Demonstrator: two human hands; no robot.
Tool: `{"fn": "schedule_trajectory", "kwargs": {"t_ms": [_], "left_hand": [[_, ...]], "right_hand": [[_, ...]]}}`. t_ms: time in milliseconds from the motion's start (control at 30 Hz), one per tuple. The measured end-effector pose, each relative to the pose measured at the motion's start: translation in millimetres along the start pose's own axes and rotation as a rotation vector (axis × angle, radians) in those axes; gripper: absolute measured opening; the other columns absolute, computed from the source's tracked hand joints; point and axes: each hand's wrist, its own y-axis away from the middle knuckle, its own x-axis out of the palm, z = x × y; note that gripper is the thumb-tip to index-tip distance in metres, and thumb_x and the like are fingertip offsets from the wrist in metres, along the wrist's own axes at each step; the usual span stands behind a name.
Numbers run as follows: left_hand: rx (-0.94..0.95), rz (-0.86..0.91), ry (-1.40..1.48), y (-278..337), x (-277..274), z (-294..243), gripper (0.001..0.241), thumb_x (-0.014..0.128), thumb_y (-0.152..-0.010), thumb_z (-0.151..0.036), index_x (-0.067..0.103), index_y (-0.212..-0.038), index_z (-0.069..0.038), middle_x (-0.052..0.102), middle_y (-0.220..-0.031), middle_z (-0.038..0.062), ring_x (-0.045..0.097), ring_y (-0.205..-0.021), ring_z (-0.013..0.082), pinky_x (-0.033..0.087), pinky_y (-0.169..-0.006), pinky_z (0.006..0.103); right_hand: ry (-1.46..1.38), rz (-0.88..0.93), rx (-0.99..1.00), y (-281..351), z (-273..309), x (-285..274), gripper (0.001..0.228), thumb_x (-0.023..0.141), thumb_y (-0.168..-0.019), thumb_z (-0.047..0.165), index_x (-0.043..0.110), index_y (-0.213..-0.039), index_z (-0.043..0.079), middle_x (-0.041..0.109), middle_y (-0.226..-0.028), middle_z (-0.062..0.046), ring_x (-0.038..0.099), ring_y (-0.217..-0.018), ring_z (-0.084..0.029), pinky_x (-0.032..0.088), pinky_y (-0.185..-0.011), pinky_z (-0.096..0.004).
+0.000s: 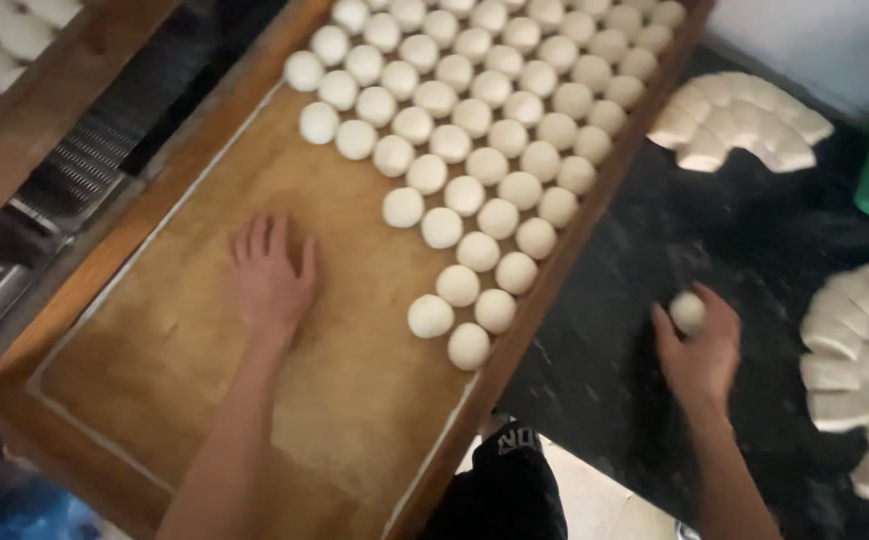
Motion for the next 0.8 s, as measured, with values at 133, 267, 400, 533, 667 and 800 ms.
{"fn": "schedule_trajectory", "kwargs": {"t_ms": [133, 267, 400, 533, 667, 800], "left_hand": [[-0.026, -0.013, 0.056, -2.7, -10.5, -3.7, 0.048, 0.073, -0.097, -0.041, 0.073, -0.128, -0.005, 0.066, -0.133, 0.02, 0.058, -0.129, 0.0369, 0.041, -0.112, 0.0546], [-0.054, 0.006, 0.052, -2.8, -7.6, -2.5, 0.052, 0.07, -0.098, -0.046, 0.069, -0.135, -0.01, 0.064, -0.136, 0.017, 0.055, -0.133, 0.0343, 0.038, -0.114, 0.0568], [-0.066, 0.04, 0.08, -1.3, 0.2, 2.5, 0.053, 0.069, -0.097, -0.047, 0.068, -0.134, -0.009, 0.063, -0.137, 0.017, 0.054, -0.135, 0.0334, 0.033, -0.119, 0.0571], [-0.1, 0.069, 0.092, -1.3, -2.2, 2.3, 0.057, 0.069, -0.095, -0.05, 0.065, -0.138, -0.012, 0.062, -0.139, 0.014, 0.052, -0.136, 0.032, 0.032, -0.12, 0.0584], [-0.087, 0.075, 0.147, -1.6, -6.3, 8.1, 0.058, 0.071, -0.094, -0.046, 0.064, -0.139, -0.01, 0.061, -0.139, 0.015, 0.051, -0.136, 0.0329, 0.034, -0.118, 0.0572], [0.034, 0.079, 0.131, -16.5, -27.3, 1.3, 0.058, 0.07, -0.092, -0.044, 0.065, -0.138, -0.007, 0.065, -0.132, 0.018, 0.06, -0.126, 0.0379, 0.045, -0.11, 0.0545]], "right_hand": [[-0.167, 0.126, 0.328, -7.9, -18.1, -6.0, 0.083, 0.096, -0.075, 0.018, 0.063, -0.147, -0.005, 0.065, -0.122, -0.036, 0.062, -0.11, -0.054, 0.053, -0.095, -0.052], [-0.312, 0.261, 0.04, -84.9, 109.5, 11.3, 0.065, 0.094, -0.08, 0.027, 0.07, -0.135, 0.0, 0.067, -0.122, -0.026, 0.063, -0.118, -0.044, 0.048, -0.101, -0.047], [-0.563, 0.419, -0.272, -122.3, 242.1, 71.9, 0.057, 0.091, -0.079, 0.021, 0.07, -0.13, 0.008, 0.066, -0.126, -0.015, 0.06, -0.128, -0.035, 0.038, -0.116, -0.048], [-0.538, 0.468, -0.529, -140.2, 307.8, 155.3, 0.063, 0.089, -0.078, 0.019, 0.067, -0.137, 0.012, 0.066, -0.126, -0.013, 0.061, -0.123, -0.038, 0.028, -0.12, -0.055], [-0.384, 0.574, -0.693, -143.9, 318.3, 207.9, 0.072, 0.077, -0.083, 0.017, 0.052, -0.15, 0.009, 0.067, -0.131, -0.016, 0.063, -0.125, -0.036, 0.012, -0.123, -0.062], [-0.533, 0.553, -0.476, -151.6, 299.3, 158.0, 0.071, 0.074, -0.092, 0.021, 0.044, -0.154, 0.003, 0.061, -0.143, -0.021, 0.058, -0.133, -0.039, 0.019, -0.125, -0.058]]}}
